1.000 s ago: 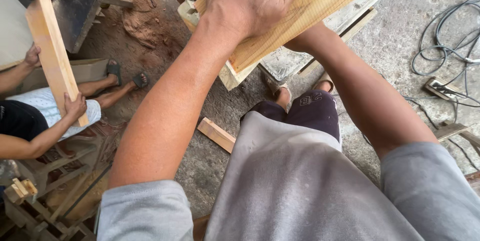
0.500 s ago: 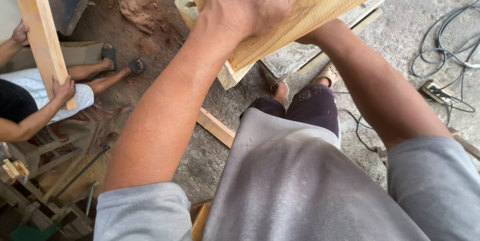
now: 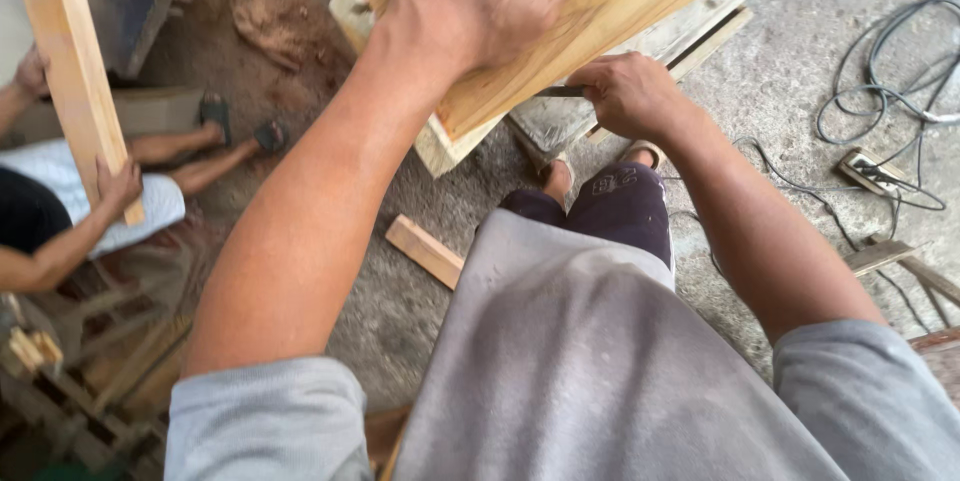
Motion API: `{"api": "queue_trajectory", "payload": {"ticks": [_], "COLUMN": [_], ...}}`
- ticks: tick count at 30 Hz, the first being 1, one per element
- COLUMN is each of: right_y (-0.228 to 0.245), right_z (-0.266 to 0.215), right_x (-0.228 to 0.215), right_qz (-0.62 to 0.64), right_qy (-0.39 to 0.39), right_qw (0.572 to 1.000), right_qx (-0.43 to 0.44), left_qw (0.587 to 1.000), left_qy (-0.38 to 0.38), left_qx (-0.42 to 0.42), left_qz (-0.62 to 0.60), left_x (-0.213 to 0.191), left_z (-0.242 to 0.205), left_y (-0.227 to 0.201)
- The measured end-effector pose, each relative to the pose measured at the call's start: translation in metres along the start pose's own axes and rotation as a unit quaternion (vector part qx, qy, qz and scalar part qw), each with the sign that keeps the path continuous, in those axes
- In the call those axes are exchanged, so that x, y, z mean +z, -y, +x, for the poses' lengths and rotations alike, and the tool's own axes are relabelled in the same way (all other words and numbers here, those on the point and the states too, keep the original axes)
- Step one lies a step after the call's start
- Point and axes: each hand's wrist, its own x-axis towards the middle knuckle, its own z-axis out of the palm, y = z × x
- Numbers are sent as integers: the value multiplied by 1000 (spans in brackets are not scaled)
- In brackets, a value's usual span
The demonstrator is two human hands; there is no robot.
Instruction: The person assembles a wooden box by scraping edges with a chisel, applying pink filler to joints, and fitting panels together. They handle multiple wooden pieces, a chisel, and filler, working at a cluttered workbench.
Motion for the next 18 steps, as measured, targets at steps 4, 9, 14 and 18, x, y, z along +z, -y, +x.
{"api": "queue_trajectory", "payload": {"ticks": [4,9,14,18], "right_y": [3,13,24,7], "right_z": [-14,-53,-128,-202], "right_x": [14,40,54,55], "right_qz": [-19,66,113,145], "right_qy": [-80,-150,-243,-203], "right_qw": [996,984,954,914], "right_qx": [16,65,135,322], "left_qw": [999,993,994,990], "left_qy": [-4,-43,45,97], "left_qx": [27,76,24,-11], "left_qz": [29,76,95,103], "left_x": [1,7,-1,-6], "left_z": [-3,-12,-3,-4], "left_y": [1,11,5,-1]}}
